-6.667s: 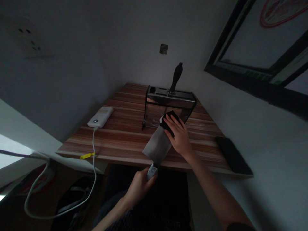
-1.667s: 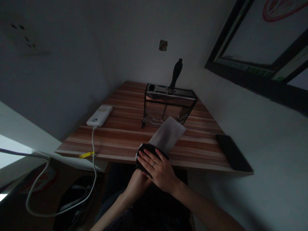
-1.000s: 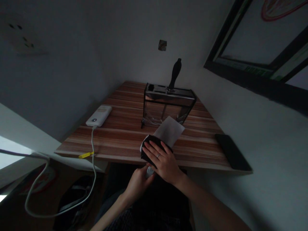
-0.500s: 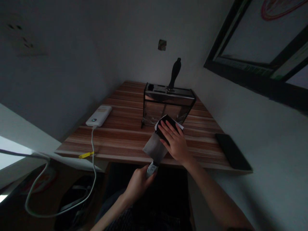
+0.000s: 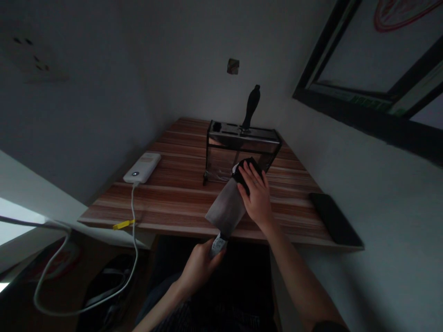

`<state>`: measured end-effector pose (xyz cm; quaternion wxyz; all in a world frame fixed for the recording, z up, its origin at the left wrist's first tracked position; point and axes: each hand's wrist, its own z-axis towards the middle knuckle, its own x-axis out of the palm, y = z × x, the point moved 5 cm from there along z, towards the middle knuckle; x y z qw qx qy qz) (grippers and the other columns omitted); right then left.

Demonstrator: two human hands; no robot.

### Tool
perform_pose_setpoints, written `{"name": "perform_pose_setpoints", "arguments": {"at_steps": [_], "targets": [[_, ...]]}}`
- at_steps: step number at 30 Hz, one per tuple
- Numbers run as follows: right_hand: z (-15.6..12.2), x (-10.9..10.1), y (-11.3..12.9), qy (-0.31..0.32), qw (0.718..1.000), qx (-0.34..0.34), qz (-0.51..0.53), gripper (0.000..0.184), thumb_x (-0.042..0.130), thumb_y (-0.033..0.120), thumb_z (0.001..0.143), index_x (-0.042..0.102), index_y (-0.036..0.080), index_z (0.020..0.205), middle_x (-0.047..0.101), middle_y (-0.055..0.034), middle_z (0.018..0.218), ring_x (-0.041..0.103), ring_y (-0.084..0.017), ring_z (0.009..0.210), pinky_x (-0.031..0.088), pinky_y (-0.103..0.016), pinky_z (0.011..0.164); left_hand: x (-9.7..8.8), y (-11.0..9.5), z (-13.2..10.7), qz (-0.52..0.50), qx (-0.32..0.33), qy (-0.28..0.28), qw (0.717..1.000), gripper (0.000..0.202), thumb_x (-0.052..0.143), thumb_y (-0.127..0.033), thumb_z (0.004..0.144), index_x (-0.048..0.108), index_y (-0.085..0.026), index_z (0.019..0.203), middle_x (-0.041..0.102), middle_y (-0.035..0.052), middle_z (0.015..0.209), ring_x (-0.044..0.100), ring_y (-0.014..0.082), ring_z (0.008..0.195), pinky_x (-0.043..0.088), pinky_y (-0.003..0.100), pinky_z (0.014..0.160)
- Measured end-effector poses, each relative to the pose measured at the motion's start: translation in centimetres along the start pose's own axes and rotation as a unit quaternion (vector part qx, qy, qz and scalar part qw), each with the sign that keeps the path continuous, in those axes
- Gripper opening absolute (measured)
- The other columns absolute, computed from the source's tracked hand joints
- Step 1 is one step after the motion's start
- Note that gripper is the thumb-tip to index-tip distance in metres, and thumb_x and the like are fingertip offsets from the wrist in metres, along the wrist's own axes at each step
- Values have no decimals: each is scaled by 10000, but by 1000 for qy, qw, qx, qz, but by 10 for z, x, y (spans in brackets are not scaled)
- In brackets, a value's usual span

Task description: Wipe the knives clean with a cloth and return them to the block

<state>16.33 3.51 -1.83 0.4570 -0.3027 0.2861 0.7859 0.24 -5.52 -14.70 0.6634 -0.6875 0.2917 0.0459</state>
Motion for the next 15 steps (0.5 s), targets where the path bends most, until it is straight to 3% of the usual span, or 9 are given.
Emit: {"name": "perform_pose_setpoints", "arguments": {"at_steps": [6,15], "targets": [[-9,3,10,12,1000,-16,7,472,366,288,966,305,244,1432,393,-42,1460,270,-196,1386,133,-494,1139,-1,-4,-1,-14,1,6,1000,289,496,-363,844,611,-98,822,587,17,660,470,120,566,313,197,521],[-53,16,55,75,994,-69,42,476,376,270,961,307,213,1428,395,-39,1457,274,-182,1383,124,-451,1136,1,-5,0,-20,2,-1,1000,272,494,-338,831,620,-97,815,652,47,703,544,148,608,362,204,549]]}}
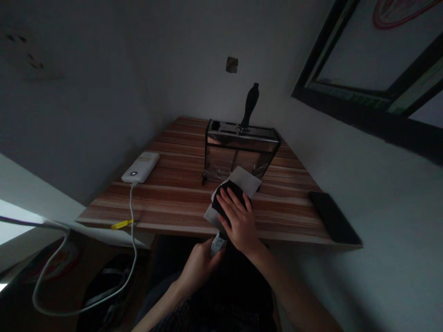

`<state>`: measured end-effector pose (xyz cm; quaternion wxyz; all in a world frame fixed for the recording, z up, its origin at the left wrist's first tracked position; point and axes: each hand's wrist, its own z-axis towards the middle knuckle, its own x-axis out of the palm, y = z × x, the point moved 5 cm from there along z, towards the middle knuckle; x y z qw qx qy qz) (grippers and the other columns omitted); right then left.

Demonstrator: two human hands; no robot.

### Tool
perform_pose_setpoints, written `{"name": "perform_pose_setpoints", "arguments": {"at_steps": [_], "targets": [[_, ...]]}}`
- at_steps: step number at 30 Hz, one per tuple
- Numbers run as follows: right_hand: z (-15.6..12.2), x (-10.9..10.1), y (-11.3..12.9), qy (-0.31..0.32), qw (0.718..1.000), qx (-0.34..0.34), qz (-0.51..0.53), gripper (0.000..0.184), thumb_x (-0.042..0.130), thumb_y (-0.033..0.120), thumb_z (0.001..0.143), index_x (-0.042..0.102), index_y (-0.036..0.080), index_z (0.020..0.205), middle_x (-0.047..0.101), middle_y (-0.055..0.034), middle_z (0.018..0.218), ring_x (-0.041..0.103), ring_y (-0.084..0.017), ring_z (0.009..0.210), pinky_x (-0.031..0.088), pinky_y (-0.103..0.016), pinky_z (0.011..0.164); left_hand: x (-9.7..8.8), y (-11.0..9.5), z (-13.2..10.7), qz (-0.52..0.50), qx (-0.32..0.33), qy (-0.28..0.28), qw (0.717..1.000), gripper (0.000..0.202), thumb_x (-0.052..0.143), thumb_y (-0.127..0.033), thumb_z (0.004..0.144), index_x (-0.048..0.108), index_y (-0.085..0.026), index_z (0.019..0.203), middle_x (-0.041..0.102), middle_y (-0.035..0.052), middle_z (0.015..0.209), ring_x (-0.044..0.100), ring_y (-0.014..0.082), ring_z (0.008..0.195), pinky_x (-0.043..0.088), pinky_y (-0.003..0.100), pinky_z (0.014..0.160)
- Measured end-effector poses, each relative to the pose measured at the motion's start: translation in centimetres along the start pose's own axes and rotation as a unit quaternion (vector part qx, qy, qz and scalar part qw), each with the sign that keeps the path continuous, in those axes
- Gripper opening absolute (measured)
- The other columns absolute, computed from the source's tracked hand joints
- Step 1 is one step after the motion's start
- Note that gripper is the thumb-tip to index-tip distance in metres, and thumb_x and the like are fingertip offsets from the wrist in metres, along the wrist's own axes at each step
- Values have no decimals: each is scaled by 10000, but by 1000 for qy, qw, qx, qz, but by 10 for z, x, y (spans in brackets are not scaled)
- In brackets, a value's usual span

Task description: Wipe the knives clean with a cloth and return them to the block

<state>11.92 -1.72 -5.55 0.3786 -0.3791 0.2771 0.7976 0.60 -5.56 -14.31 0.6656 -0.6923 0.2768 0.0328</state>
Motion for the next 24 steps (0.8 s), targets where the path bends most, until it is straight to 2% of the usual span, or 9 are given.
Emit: {"name": "perform_pose_setpoints", "arguments": {"at_steps": [4,9,14,19,21,24], "targets": [[-16,10,21,30,999,-27,13,467,373,271,962,326,196,1420,394,-34,1457,272,-165,1383,77,-415,1147,1,8,3,-4,5,-15,1000,259,516,-319,806,634,-91,839,694,89,761,584,171,638,402,223,580],[-32,18,39,67,995,-76,26,468,375,294,965,336,174,1415,370,-28,1468,245,-154,1392,18,-379,1156,3,20,4,0,23,-40,999,166,519,-195,688,579,-125,550,640,65,570,510,132,518,345,202,477],[-33,18,40,78,992,-97,29,468,393,308,961,351,165,1405,396,-32,1454,272,-158,1383,112,-402,1153,2,18,2,-34,38,-58,997,174,507,-176,663,591,-132,518,640,58,552,499,125,514,337,197,467],[-31,16,37,86,989,-119,6,471,384,356,962,362,188,1402,411,-27,1441,282,-145,1378,192,-387,1141,6,19,4,-39,32,-26,998,228,507,-193,682,556,-140,467,611,52,514,469,111,477,325,206,474],[-31,16,36,86,989,-124,-1,478,397,365,956,363,197,1403,424,-27,1434,292,-145,1374,220,-383,1134,6,20,5,-27,23,-30,999,237,500,-190,686,532,-145,455,590,42,490,450,106,468,313,207,471],[-28,13,31,88,988,-128,-11,492,425,342,943,355,197,1407,436,-31,1428,301,-149,1370,251,-387,1122,4,20,4,-7,14,-48,999,198,520,-208,703,557,-139,521,600,33,523,452,109,492,323,205,484]]}}
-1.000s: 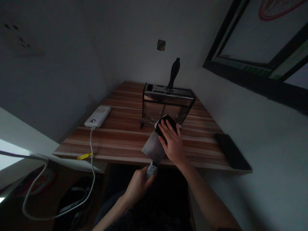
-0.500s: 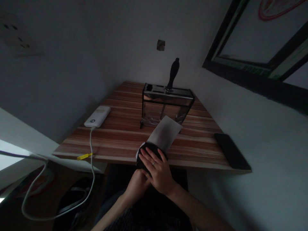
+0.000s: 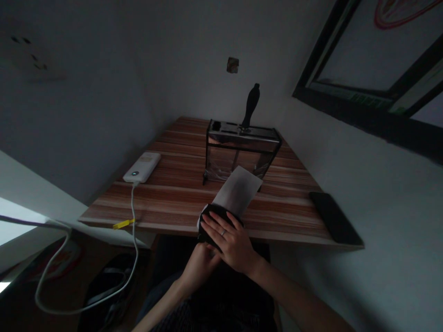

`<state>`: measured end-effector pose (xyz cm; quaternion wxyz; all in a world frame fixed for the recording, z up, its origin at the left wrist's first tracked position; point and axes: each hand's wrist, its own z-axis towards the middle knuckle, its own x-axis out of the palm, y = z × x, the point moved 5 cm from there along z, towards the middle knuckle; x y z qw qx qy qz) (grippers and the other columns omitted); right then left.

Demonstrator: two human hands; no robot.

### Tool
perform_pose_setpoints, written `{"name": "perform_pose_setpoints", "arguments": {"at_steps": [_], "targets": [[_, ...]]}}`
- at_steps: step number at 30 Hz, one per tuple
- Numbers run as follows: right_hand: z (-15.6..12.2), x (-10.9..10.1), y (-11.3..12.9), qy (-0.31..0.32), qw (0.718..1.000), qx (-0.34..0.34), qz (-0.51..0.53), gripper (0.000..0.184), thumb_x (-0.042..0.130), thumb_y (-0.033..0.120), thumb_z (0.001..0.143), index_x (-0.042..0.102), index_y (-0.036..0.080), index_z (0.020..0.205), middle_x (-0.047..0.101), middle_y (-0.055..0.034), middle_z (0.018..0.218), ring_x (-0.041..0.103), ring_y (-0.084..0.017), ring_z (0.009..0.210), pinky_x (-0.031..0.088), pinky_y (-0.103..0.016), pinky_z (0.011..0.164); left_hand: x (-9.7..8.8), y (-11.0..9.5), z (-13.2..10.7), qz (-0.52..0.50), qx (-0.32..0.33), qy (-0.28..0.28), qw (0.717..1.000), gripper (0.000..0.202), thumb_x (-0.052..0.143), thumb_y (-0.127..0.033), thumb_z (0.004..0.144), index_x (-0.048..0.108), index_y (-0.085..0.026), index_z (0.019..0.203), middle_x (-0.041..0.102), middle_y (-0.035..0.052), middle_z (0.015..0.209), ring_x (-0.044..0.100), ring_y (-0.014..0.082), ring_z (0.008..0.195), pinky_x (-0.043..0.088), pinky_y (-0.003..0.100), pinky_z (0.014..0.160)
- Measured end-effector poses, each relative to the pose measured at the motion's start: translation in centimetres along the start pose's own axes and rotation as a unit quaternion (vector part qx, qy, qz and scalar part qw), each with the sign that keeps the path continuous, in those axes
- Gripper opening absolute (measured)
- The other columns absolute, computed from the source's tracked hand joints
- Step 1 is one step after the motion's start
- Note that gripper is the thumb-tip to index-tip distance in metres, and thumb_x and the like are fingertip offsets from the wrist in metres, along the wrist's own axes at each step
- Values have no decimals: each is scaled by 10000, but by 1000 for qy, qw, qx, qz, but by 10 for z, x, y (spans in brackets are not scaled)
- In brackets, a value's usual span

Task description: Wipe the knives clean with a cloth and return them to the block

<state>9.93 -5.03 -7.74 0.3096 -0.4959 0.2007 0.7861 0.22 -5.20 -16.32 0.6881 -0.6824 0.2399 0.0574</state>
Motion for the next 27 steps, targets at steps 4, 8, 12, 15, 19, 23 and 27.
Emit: {"name": "perform_pose_setpoints", "arguments": {"at_steps": [4,8,12,15,19,23,27], "targets": [[3,-6,-12,5,1000,8,-7,520,432,308,933,317,186,1426,397,-40,1451,276,-167,1382,227,-420,1129,-1,-8,-1,-6,7,18,1000,185,526,-266,776,628,-111,772,672,49,705,529,133,592,375,203,552],[7,-12,-25,-3,1000,20,-11,508,414,290,939,314,191,1427,379,-37,1462,261,-167,1388,188,-431,1138,-2,-15,-2,-19,3,40,999,258,505,-327,829,623,-97,831,659,45,733,542,146,631,382,206,582],[12,-17,-36,-10,999,27,-23,499,389,320,956,302,194,1431,362,-32,1471,248,-170,1392,156,-436,1143,-2,-15,-2,-15,-1,45,999,268,504,-337,835,606,-91,803,601,24,682,477,127,594,355,202,558],[16,-22,-46,-21,999,39,-30,498,384,324,959,295,208,1435,382,-36,1461,265,-174,1386,169,-442,1138,-2,-15,-3,-20,-8,49,999,283,498,-356,839,605,-95,817,571,13,672,456,124,591,347,200,554],[21,-29,-62,-35,997,60,-41,504,382,314,958,279,216,1441,368,-34,1470,263,-183,1387,178,-461,1130,-3,-17,-4,-12,-20,48,999,283,494,-365,833,588,-107,766,518,-5,621,426,118,565,321,199,530],[27,-37,-80,-50,994,80,-47,511,382,288,955,260,235,1449,361,-24,1476,259,-187,1389,174,-469,1133,-4,-19,-4,-13,-21,48,999,295,499,-370,829,602,-96,796,523,-3,629,415,115,566,322,198,528],[31,-45,-97,-76,991,102,-49,507,385,290,955,267,259,1446,375,-14,1470,267,-190,1387,165,-474,1137,-4,-19,-4,-14,-21,51,998,303,501,-377,831,608,-95,800,533,3,644,422,120,581,325,195,527]]}}
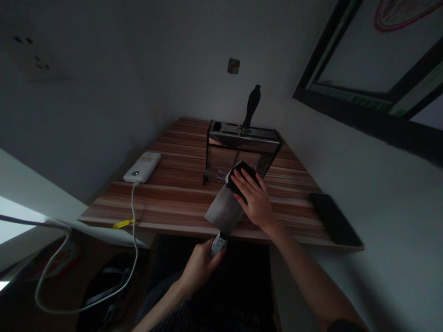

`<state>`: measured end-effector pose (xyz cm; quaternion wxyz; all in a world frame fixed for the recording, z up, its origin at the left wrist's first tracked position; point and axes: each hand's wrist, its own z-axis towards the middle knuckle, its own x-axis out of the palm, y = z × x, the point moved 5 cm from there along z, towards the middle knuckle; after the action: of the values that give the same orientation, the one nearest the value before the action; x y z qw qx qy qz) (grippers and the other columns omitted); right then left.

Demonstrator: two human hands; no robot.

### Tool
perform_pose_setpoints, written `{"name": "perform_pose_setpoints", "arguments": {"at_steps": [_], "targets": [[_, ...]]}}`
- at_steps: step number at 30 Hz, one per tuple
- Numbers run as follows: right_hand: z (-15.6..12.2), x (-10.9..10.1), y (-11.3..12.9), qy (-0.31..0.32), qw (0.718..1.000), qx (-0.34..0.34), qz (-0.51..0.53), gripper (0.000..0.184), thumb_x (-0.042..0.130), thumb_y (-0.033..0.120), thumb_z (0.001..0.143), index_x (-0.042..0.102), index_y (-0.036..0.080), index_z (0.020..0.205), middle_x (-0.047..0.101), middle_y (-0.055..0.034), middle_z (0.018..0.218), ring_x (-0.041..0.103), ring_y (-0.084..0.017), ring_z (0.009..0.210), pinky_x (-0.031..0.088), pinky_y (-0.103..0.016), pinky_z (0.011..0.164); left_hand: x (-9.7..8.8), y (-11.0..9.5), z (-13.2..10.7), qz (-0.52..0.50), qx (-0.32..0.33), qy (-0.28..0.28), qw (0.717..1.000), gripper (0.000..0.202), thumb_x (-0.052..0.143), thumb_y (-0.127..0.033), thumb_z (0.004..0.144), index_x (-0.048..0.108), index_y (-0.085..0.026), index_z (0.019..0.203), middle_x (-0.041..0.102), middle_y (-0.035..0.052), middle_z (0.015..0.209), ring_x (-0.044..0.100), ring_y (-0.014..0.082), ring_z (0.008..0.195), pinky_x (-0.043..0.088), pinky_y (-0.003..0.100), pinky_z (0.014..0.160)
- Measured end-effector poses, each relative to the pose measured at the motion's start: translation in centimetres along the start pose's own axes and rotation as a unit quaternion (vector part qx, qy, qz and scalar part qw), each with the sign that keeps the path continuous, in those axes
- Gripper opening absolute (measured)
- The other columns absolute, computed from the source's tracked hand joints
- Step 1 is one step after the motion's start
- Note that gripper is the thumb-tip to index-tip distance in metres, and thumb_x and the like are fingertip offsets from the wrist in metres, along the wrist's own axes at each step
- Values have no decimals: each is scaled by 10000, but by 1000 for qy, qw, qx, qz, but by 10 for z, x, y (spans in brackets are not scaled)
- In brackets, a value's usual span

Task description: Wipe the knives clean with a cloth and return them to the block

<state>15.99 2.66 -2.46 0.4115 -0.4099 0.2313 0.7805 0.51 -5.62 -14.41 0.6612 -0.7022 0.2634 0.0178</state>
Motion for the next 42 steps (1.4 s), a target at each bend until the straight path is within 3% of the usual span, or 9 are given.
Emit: {"name": "perform_pose_setpoints", "arguments": {"at_steps": [6,13,22,28,31,34,37,42], "targets": [[9,-4,-16,-25,999,20,19,472,351,308,967,303,256,1434,384,-12,1467,266,-178,1387,201,-456,1133,0,1,0,4,3,-6,1000,297,507,-368,822,614,-93,785,551,2,633,429,117,567,323,200,535],[6,-3,-10,-39,999,34,14,494,366,299,961,273,258,1445,395,-30,1459,283,-197,1381,140,-513,1142,0,-1,-1,-2,-2,1,1000,325,505,-385,830,641,-90,849,572,12,662,463,133,590,334,200,545],[-14,12,27,7,1000,-3,25,498,372,274,957,277,218,1443,376,-38,1466,270,-190,1386,149,-482,1142,0,-1,-1,14,-11,-5,1000,287,496,-370,826,593,-106,769,537,-1,628,440,122,565,321,203,526],[-32,19,57,34,998,-13,47,478,380,282,955,324,201,1423,383,-38,1460,274,-178,1384,173,-457,1137,0,-4,0,-9,-6,-5,1000,291,499,-360,820,615,-93,809,633,44,691,511,146,594,375,215,556],[-42,23,75,58,996,-30,59,467,375,278,957,342,180,1413,371,-31,1466,267,-172,1385,159,-442,1143,2,2,1,-18,4,-14,1000,268,510,-334,807,626,-92,817,667,60,715,535,151,603,387,214,557],[-53,28,91,84,992,-53,78,467,367,284,962,338,168,1413,351,-19,1476,254,-162,1389,124,-419,1153,2,13,2,-4,5,-45,999,189,546,-279,748,614,-112,692,660,58,651,516,136,558,369,206,521],[-59,31,99,98,989,-63,92,474,371,292,965,325,168,1420,348,-23,1478,248,-161,1391,114,-415,1155,4,20,2,11,4,-50,999,170,537,-218,694,565,-139,546,630,49,563,497,124,516,350,205,494],[-60,31,97,104,987,-83,93,458,361,309,973,345,168,1408,357,-26,1474,242,-160,1393,124,-424,1154,2,20,1,24,8,-65,998,180,520,-210,682,567,-133,526,621,44,549,487,119,517,335,203,485]]}}
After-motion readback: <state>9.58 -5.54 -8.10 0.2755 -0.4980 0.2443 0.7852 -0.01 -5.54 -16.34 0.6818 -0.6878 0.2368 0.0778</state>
